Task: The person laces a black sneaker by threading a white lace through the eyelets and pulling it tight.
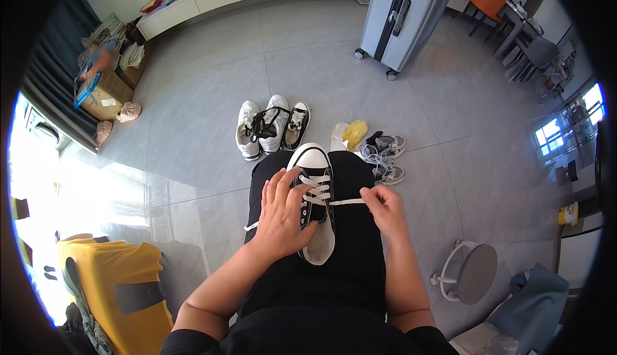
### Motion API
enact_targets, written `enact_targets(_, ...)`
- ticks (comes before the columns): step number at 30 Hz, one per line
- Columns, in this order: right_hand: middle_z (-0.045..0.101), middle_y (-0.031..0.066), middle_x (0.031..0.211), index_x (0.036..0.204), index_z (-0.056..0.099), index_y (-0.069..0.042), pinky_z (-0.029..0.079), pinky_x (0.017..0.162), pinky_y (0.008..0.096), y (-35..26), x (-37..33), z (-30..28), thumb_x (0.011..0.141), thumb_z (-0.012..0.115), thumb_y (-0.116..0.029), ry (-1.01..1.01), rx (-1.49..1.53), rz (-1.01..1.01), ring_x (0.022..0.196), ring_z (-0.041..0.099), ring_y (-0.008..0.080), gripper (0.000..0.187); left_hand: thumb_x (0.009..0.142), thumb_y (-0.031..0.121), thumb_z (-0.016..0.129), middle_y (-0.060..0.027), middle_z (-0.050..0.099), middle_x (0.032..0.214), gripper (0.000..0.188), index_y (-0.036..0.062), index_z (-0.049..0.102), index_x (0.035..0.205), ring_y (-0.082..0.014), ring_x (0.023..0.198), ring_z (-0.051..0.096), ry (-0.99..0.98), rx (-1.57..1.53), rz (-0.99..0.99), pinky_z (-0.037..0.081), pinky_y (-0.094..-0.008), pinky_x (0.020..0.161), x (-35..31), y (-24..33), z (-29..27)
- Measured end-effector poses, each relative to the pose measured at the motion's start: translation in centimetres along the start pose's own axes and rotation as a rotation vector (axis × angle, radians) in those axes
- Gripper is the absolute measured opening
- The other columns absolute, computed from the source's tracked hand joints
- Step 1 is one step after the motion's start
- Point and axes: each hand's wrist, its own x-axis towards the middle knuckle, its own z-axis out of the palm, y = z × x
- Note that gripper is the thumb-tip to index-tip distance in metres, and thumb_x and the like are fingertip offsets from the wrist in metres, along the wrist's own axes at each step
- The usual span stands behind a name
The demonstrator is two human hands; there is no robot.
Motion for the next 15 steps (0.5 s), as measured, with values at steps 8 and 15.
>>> enact_targets(8, 0.068, 0.0130, 0.104, 0.115, 0.062, 0.004, 0.053, 0.078, 0.0267, -2.2, -0.8, 0.9, 0.091, 0.056, -0.001, 0.039, 0.288, -0.155, 0.088, 0.067, 0.0152, 0.025, 0.063, 0.011, 0.078, -0.0096, 0.058, 0.087, 0.037, 0.0042, 0.056, 0.092, -0.0287, 0.084, 0.057, 0.173, 0.000, 0.000, 0.045, -0.0388, 0.075, -2.9, -0.9, 1.0)
enact_targets(15, 0.064, 0.0069, 0.087, 0.103, 0.069, -0.004, 0.046, 0.063, 0.0246, -3.8, -1.8, 3.1, 0.090, 0.061, -0.004, -0.147, 0.023, -0.393, 0.072, 0.059, 0.0142, 0.015, 0.069, 0.006, 0.073, -0.0031, 0.055, 0.064, 0.018, 0.0059, 0.060, 0.081, -0.0214, 0.056, 0.055, 0.288, 0.003, 0.058, 0.045, -0.0346, 0.056, -3.4, -1.0, 2.2)
